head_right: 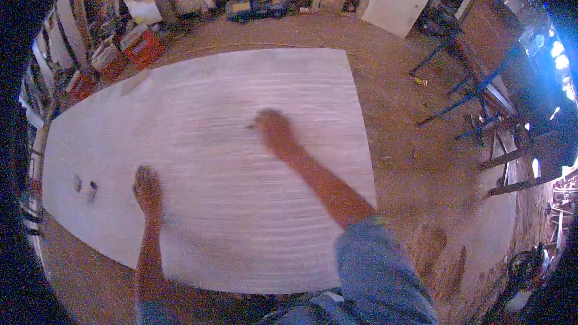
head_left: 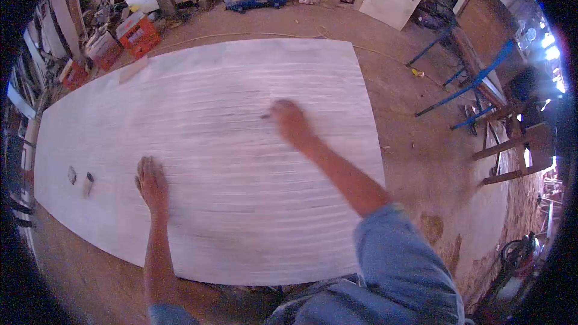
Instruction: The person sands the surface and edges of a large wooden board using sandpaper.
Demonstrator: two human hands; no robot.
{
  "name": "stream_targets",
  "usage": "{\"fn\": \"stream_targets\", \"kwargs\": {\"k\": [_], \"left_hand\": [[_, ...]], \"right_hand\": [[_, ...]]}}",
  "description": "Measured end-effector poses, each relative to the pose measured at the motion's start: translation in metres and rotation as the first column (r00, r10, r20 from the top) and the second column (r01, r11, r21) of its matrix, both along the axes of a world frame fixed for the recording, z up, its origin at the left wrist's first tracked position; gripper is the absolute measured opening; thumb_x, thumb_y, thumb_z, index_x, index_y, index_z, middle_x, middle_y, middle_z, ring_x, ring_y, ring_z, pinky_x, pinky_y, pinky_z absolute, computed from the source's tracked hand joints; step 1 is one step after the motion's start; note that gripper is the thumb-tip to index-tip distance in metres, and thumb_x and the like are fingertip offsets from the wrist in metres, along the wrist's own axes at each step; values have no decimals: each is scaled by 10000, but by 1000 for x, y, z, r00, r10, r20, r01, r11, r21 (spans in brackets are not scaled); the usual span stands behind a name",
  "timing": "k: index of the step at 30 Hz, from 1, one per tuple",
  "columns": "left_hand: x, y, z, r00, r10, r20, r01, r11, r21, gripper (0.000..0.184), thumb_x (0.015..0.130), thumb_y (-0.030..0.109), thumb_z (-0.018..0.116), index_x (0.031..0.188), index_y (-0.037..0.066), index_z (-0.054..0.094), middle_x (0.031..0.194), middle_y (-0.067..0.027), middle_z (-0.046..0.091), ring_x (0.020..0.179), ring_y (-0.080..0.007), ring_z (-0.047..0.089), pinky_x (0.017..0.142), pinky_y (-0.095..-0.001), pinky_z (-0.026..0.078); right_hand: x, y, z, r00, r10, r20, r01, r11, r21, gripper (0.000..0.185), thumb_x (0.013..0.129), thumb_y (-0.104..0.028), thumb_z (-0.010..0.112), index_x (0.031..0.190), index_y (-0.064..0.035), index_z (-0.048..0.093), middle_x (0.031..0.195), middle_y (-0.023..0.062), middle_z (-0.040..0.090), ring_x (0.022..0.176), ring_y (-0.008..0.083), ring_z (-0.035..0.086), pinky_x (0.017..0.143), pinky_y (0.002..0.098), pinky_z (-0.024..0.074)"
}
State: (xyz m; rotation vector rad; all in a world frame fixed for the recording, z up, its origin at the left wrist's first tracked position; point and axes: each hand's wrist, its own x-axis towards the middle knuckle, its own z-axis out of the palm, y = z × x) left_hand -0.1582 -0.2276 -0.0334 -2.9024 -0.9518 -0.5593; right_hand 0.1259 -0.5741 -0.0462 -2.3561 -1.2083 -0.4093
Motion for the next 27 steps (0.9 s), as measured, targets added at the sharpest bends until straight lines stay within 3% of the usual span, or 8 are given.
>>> {"fn": "stream_targets", "kwargs": {"k": [3,4,7,15,17,18,20,27], "left_hand": [[-8,1,-9,999,-17,34,17,999,-28,422,945,310,444,1300,86,470,1389,-103,417,1316,-271,330,1095,-449,185],[-9,9,-17,997,-56,46,54,997,50,423,944,311,446,1301,85,469,1388,-105,418,1314,-271,333,1093,-454,185],[-9,11,-22,995,-70,71,62,993,99,424,941,312,450,1300,86,469,1386,-105,420,1311,-270,338,1088,-464,185],[-4,25,-30,990,-34,139,42,997,-60,421,929,311,474,1293,100,476,1388,-96,420,1314,-257,337,1086,-469,187],[-7,25,-30,933,-63,355,192,921,-339,422,925,316,481,1290,105,478,1385,-90,425,1314,-252,337,1088,-463,187],[-8,21,-25,905,-48,422,242,875,-420,422,924,318,483,1289,107,478,1383,-88,427,1315,-251,336,1089,-461,187],[-5,10,-14,997,-46,64,41,996,73,418,923,326,482,1285,115,483,1379,-82,432,1315,-251,335,1092,-457,185],[-5,9,-11,935,-38,351,168,922,-348,429,920,315,485,1298,112,464,1401,-72,404,1331,-238,307,1106,-455,160]], "right_hand": [[37,-172,5,932,-359,51,363,926,-101,323,763,-45,537,1077,-36,608,1150,132,587,1117,322,513,987,429,386],[90,-265,-63,912,-387,-136,404,904,136,304,785,-59,542,1081,-66,612,1115,132,606,1100,336,523,971,418,391],[46,-291,53,758,-606,-240,610,790,-69,272,803,-100,561,1070,-90,609,1006,153,629,1060,334,545,924,407,408],[75,-238,25,838,-521,165,537,841,-72,273,787,-124,599,1056,-77,606,1079,136,597,1053,309,548,927,422,400],[90,-258,-16,791,-486,371,540,840,-51,284,773,-113,602,1052,-65,607,1133,119,578,1061,325,537,959,432,380],[89,-252,-9,803,-471,366,526,848,-62,284,773,-113,602,1052,-65,607,1133,119,578,1061,325,537,959,432,380],[81,-249,13,936,-350,46,352,931,-92,321,734,-115,630,1050,-58,610,1132,123,581,1087,344,515,1001,443,354],[16,-15,26,998,-62,11,63,995,-74,306,775,-83,552,1073,-33,596,1164,164,565,1142,342,487,995,453,378]]}}
